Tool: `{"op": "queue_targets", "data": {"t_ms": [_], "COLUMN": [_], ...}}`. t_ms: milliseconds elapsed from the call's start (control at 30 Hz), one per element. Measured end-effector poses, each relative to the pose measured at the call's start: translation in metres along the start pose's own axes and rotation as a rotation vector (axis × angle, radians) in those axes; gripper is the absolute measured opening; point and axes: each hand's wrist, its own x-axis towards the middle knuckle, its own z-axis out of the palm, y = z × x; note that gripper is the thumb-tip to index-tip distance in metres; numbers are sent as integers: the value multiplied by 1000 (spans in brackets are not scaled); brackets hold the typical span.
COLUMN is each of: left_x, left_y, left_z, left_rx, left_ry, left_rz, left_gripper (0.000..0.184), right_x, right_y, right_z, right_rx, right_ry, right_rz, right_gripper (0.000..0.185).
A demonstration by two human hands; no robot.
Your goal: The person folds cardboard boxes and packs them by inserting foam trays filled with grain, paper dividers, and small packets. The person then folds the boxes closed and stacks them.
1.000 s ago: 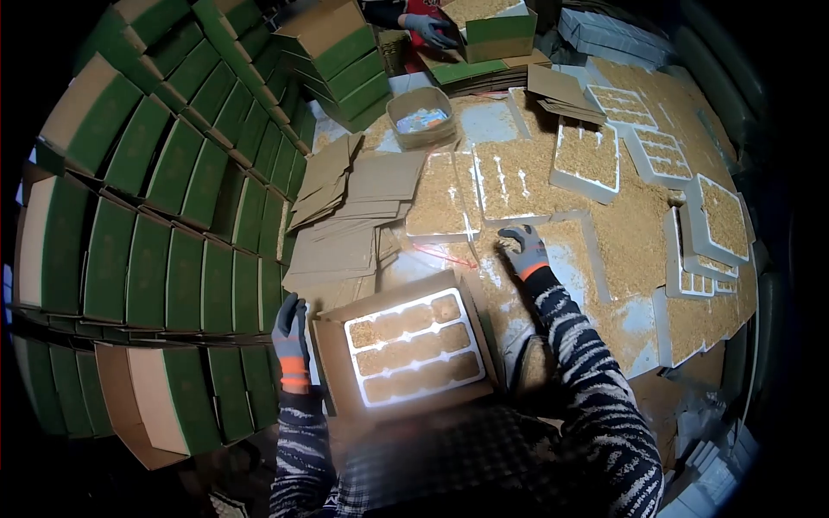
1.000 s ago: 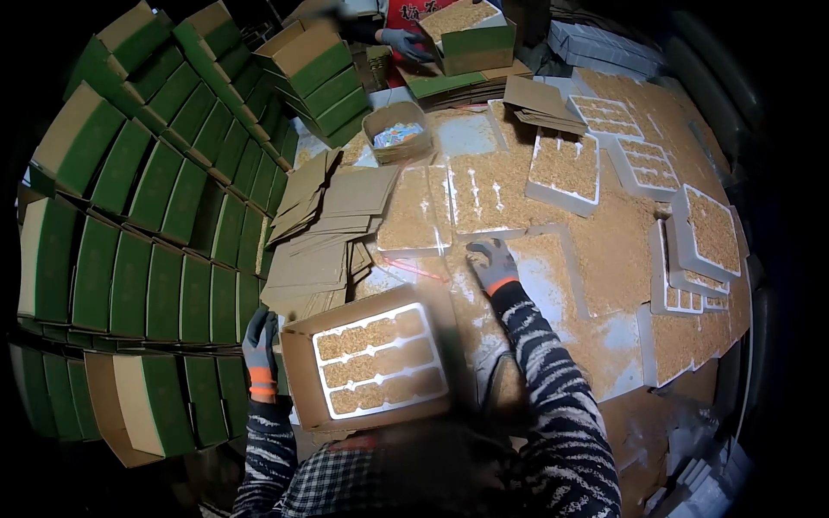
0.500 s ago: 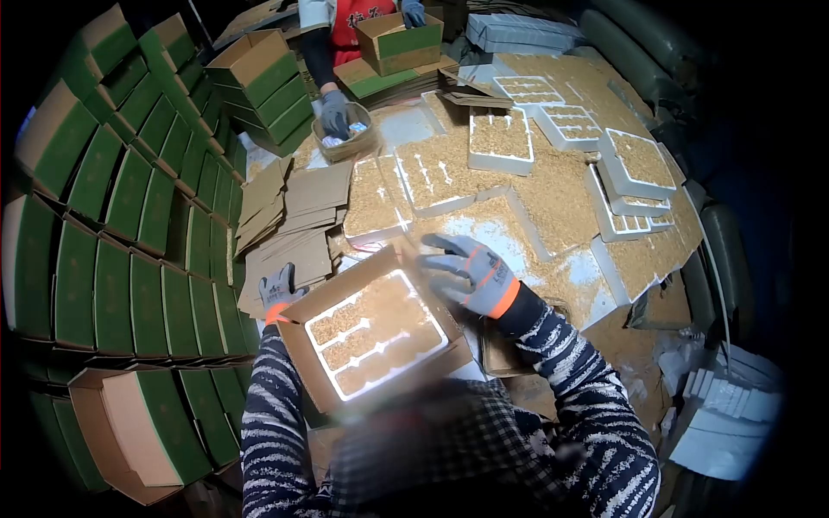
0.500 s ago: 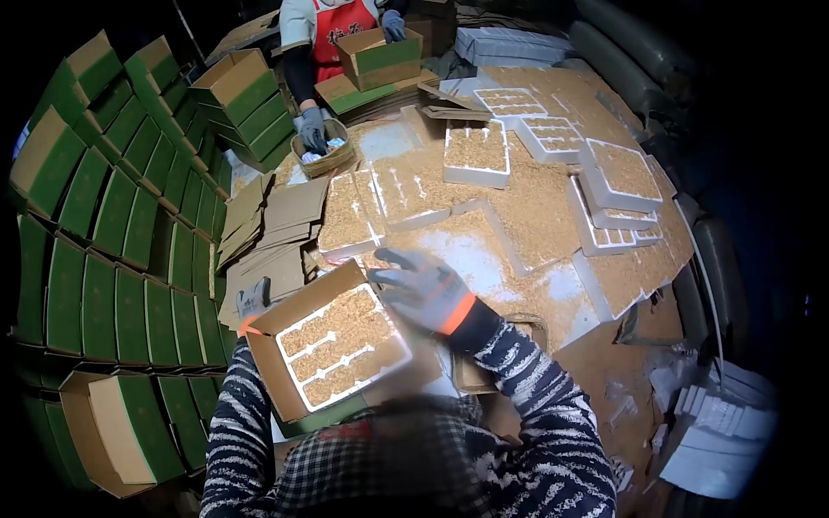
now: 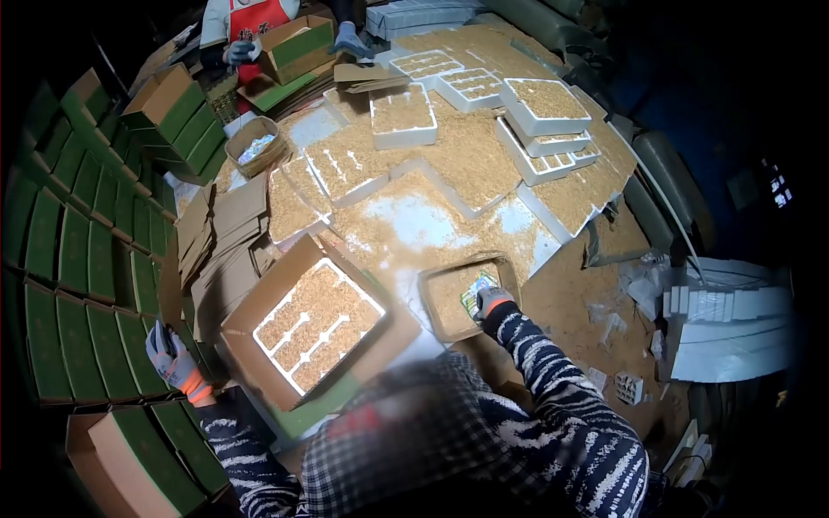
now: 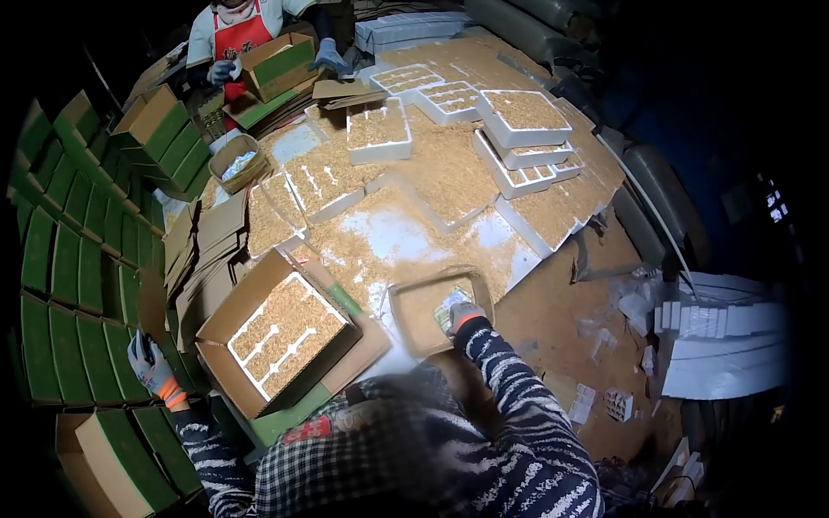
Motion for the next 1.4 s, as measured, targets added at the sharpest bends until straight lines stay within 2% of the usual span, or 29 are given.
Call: {"op": "queue_targets", "data": {"t_ms": [67, 100, 200, 233, 267, 333, 400, 467, 533, 600, 667, 733, 800, 833, 933, 1033, 1067, 1133, 1200, 1233, 1267, 1300, 1333, 1367, 1400], "left_x": [2, 2, 1, 0, -2, -8, -7, -9, -7, -12, -34, -58, -101, -87, -101, -71, -62, -72, -100, -113, -129, -142, -160, -178, -192], "left_y": [20, 31, 57, 71, 86, 107, 142, 167, 191, 206, 208, 209, 201, 222, 217, 195, 179, 146, 109, 109, 111, 109, 107, 105, 107], "left_z": [-25, -36, -64, -73, -82, -89, -90, -81, -78, -71, -49, -27, 14, 7, 12, -39, -52, -78, -70, -69, -58, -46, -29, -11, 5], "left_rx": [-200, -230, -163, -168, -168, -129, -204, -196, -204, -218, -270, -383, -417, -315, -407, -578, -660, -959, -993, -989, -1059, -939, -884, -828, -841], "left_ry": [23, 42, 84, 79, 69, 66, 45, -20, -157, -328, -579, -878, -1078, -1423, -1459, -1233, -1122, -682, -247, -355, -516, -648, -677, -705, -633], "left_rz": [-84, -65, 57, 69, 77, 224, 351, 439, 476, 564, 583, 529, 525, 406, 281, 197, 151, -394, -684, -802, -953, -867, -835, -801, -821], "left_gripper": [26, 26, 33, 35, 37, 40, 43, 44, 41, 41, 42, 43, 45, 47, 51, 54, 55, 55, 54, 57, 63, 67, 68, 71, 72], "right_x": [12, 9, 21, 16, 16, 5, -11, -11, -6, -4, 6, 14, 7, 9, 12, 33, 57, 83, 93, 97, 106, 98, 90, 84, 79], "right_y": [10, 9, 15, -2, -31, -78, -137, -185, -221, -222, -209, -205, -212, -217, -225, -212, -198, -184, -185, -188, -194, -202, -214, -225, -233], "right_z": [-12, -14, -29, -45, -89, -138, -189, -203, -208, -216, -223, -219, -225, -222, -222, -211, -198, -178, -161, -150, -119, -114, -110, -115, -120], "right_rx": [180, 179, 230, 168, 290, 713, 921, 725, 465, 476, 712, 821, 792, 738, 666, 1034, 947, 1271, 1527, 1518, 1520, 1409, 1297, 1150, 1003], "right_ry": [-246, -184, -288, -49, -76, 300, 513, 636, 532, 612, 534, 730, 667, 613, 510, 360, 418, 133, -299, -531, -602, -633, -661, -637, -609], "right_rz": [11, -10, -1, 54, 63, -163, -579, -945, -1127, -1128, -790, -716, -781, -856, -954, -839, -853, -764, -635, -613, -654, -585, -516, -595, -671], "right_gripper": [17, 12, 18, 29, 22, 17, 14, 17, 21, 21, 20, 24, 29, 31, 38, 46, 52, 66, 77, 86, 90, 94, 100, 105, 110]}}
